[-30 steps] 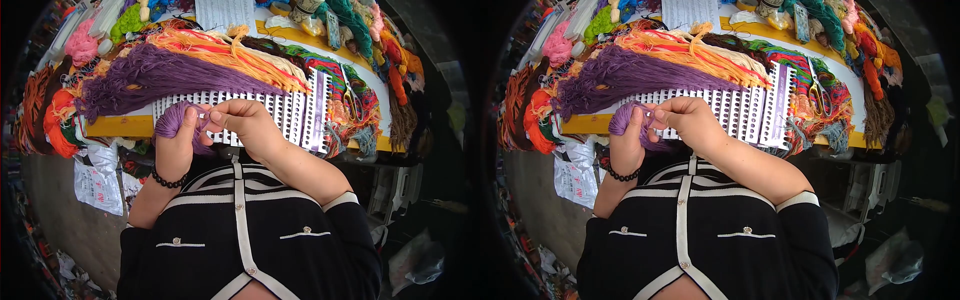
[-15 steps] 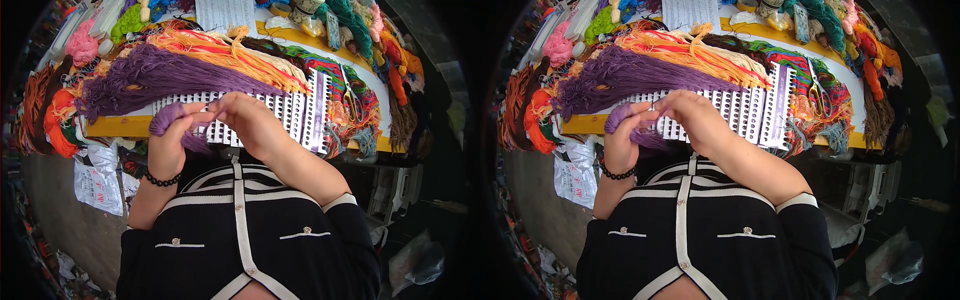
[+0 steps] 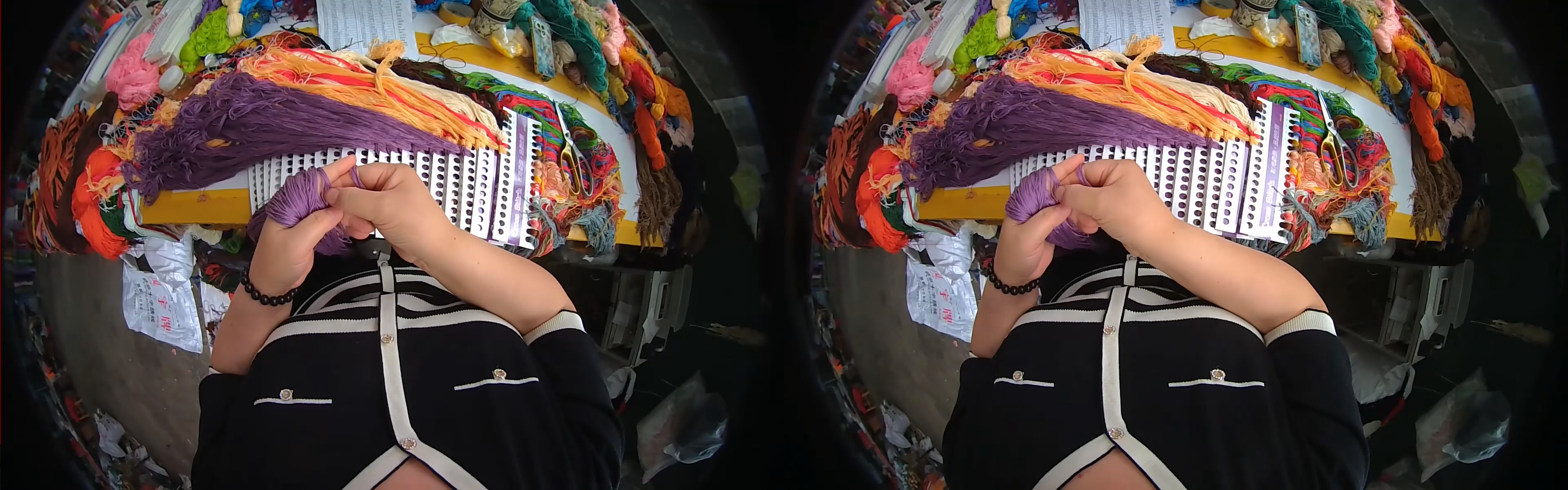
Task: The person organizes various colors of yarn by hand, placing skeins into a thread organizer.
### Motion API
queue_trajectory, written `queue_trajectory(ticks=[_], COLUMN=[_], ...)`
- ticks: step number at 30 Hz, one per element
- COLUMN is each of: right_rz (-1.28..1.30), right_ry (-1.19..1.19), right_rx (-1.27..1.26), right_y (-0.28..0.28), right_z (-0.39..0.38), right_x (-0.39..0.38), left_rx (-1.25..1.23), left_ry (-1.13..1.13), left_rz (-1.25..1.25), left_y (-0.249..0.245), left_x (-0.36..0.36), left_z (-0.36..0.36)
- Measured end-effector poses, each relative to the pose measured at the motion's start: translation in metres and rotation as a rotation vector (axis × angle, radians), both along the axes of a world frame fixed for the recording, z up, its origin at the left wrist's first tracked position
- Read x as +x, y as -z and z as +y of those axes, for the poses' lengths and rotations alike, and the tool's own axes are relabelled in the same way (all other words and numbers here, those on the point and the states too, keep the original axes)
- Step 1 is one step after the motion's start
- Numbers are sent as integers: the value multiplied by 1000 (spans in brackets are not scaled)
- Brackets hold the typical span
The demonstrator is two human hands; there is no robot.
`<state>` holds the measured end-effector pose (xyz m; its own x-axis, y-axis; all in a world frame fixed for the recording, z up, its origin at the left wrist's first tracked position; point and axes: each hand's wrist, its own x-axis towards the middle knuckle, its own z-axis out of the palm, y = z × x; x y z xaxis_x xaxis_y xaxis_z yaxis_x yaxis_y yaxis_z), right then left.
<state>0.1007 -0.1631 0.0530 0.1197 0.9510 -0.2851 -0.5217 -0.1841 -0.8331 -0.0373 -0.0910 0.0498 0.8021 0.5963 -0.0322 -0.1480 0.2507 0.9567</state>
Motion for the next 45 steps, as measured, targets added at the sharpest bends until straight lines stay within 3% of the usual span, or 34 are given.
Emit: queue_trajectory(ticks=[2, 4, 8, 14, 16, 23, 34, 45], right_rz=[58, 97, 60, 230, 109, 174, 71, -15], right_ry=[-9, -22, 33, 52, 78, 29, 60, 56], right_rx=[14, 31, 83, 130, 53, 55, 58, 123], right_y=[-1, -6, -9, 6, 9, -1, 1, 12], right_z=[-1, -2, -3, -1, -2, -3, -6, -7], right_x=[1, 1, -1, 10, 9, 3, 6, 7], left_rx=[1, -193, -226, -154, -199, -186, -185, -55], left_ry=[17, 37, -13, -25, 26, -37, -205, -222], left_rz=[10, 20, -7, 11, -25, -12, 17, -15], left_y=[-2, -5, -1, 8, 2, 2, 2, 14], left_x=[-2, -4, -4, -12, -11, -4, 3, 2], left_z=[1, 3, 5, 12, 8, 2, -2, -1])
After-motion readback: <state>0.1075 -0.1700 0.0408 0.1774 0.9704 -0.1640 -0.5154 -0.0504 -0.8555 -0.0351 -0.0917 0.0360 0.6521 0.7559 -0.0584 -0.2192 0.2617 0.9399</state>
